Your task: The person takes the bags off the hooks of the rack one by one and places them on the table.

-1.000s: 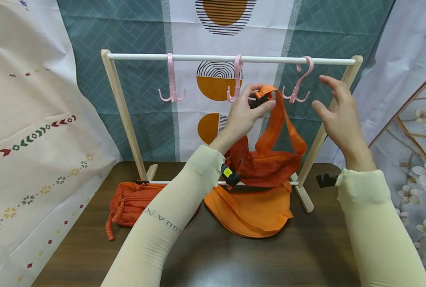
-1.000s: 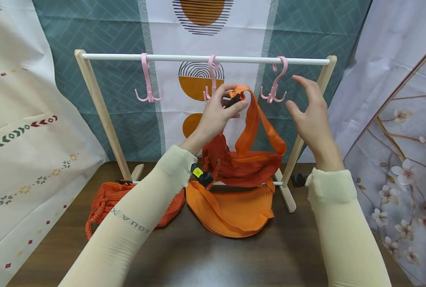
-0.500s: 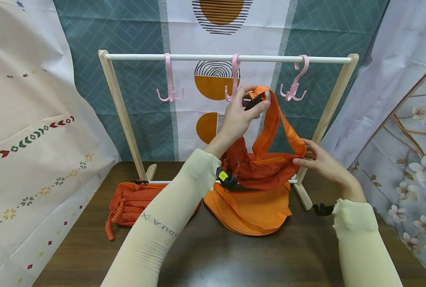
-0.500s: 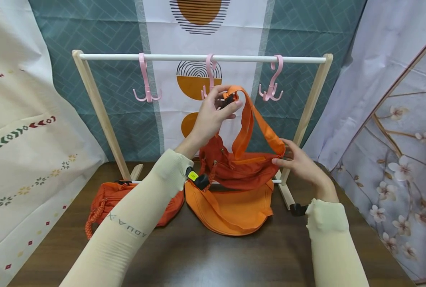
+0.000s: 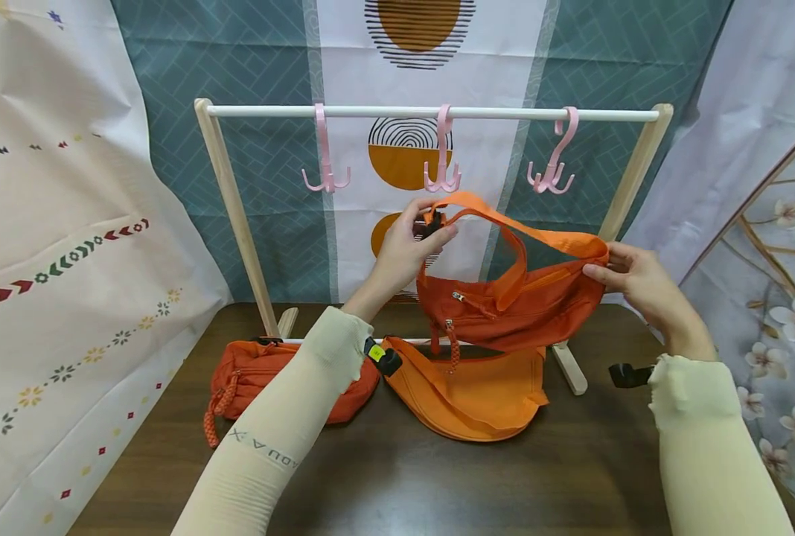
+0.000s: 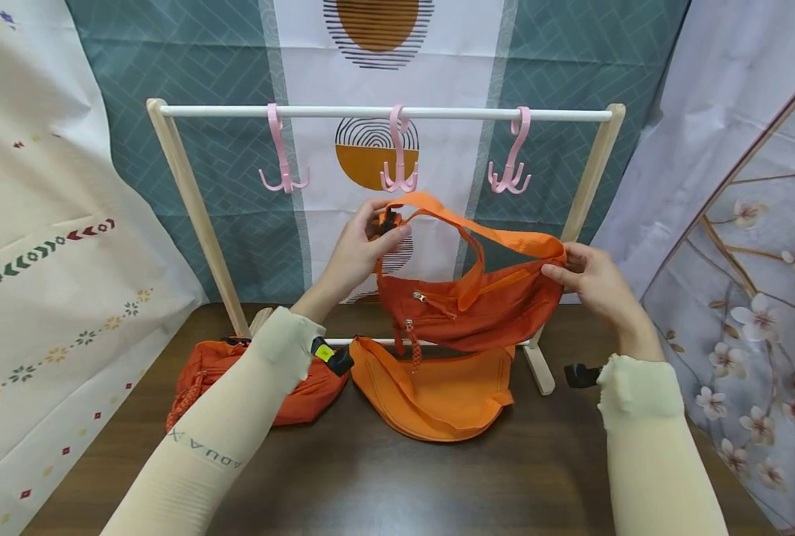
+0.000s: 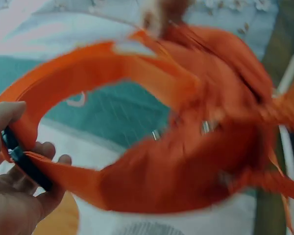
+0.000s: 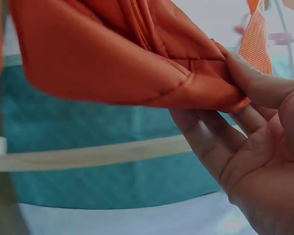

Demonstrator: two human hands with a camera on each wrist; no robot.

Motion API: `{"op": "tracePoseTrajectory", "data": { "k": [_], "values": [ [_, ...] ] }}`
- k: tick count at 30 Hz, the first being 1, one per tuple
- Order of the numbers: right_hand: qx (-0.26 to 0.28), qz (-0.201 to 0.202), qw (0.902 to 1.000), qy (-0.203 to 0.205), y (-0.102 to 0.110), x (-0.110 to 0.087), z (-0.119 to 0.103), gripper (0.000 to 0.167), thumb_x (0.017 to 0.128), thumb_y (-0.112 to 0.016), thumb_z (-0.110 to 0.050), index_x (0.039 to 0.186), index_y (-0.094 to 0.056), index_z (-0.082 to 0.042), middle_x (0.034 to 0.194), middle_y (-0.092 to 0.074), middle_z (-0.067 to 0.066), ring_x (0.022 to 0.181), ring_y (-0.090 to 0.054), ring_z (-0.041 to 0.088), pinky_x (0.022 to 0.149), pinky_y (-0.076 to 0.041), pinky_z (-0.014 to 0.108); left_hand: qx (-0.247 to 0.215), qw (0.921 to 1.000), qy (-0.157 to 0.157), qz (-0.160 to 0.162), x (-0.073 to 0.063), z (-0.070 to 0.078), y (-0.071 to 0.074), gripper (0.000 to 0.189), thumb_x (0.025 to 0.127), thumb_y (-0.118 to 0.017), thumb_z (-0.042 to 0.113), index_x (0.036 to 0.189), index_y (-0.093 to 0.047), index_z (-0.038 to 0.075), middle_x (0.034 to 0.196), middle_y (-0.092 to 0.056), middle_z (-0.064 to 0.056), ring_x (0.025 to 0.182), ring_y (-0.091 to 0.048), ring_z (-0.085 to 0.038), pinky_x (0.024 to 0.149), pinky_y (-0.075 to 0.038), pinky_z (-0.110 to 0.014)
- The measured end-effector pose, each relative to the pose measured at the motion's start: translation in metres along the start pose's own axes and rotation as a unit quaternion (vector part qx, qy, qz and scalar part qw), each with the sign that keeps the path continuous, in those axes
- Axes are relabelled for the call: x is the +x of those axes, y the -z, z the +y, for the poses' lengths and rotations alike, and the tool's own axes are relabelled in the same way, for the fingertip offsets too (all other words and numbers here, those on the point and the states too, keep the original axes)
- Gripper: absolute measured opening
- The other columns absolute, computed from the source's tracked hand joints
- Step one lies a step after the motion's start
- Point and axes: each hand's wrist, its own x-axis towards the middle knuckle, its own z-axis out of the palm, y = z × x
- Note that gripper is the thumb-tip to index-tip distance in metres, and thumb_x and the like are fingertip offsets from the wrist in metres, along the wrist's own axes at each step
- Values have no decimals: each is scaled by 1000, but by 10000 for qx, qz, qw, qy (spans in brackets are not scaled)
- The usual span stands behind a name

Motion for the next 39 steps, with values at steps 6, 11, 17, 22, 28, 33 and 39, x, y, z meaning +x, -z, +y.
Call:
{"op": "tracePoseTrajectory", "data": {
  "k": [6,11,17,22,28,33,39],
  "values": [
    [-538,480,9971,233,17,8,-47,20,102,-67,-12,122,-70,-14,94,-73,-19,81,-71,2,71,-57,16,326,9981,394,-338,-25,-40,16,46,103,-69,23,146,-54,13,120,-64,-10,98,-62,-25,78,-50,-34],
    [-914,533,9931,514,24,16,-85,21,100,-70,-10,120,-71,-7,92,-72,-19,80,-70,0,69,-55,14,194,9955,540,-754,-38,-65,13,50,105,-65,20,151,-49,12,128,-60,-14,109,-61,-29,88,-50,-37],
    [-906,444,9933,557,25,25,-114,16,98,-73,-9,114,-75,-13,89,-73,-16,79,-70,0,68,-55,13,48,9910,920,-970,-54,-83,-3,59,106,-63,22,158,-36,12,143,-53,-15,125,-57,-30,106,-47,-47],
    [-729,584,9949,370,29,20,-119,19,97,-73,-9,110,-76,-23,89,-73,-18,78,-70,0,68,-54,13,-314,9860,1226,-1083,-66,-97,-17,60,107,-62,19,159,-35,14,147,-50,-13,128,-58,-27,109,-47,-46],
    [-530,839,9947,284,38,15,-117,23,97,-73,-8,108,-77,-27,90,-73,-19,78,-70,-1,68,-54,12,-1821,9565,1845,-1335,-75,-111,-35,55,110,-56,20,159,-30,18,149,-52,-16,134,-57,-35,104,-51,-54],
    [-124,1129,9935,94,50,10,-110,18,96,-75,-7,102,-78,-24,85,-75,-17,72,-70,1,63,-55,14,-2217,9349,2035,-1880,-79,-111,-49,54,110,-56,16,158,-34,16,150,-52,-14,136,-55,-37,104,-50,-55],
    [857,1629,9829,70,71,0,-88,15,92,-77,-3,97,-80,-17,84,-77,-13,66,-69,2,56,-54,16,-2273,9376,1904,-1814,-72,-101,-71,45,107,-58,5,151,-47,8,137,-62,-18,122,-66,-33,99,-54,-53]
  ]
}}
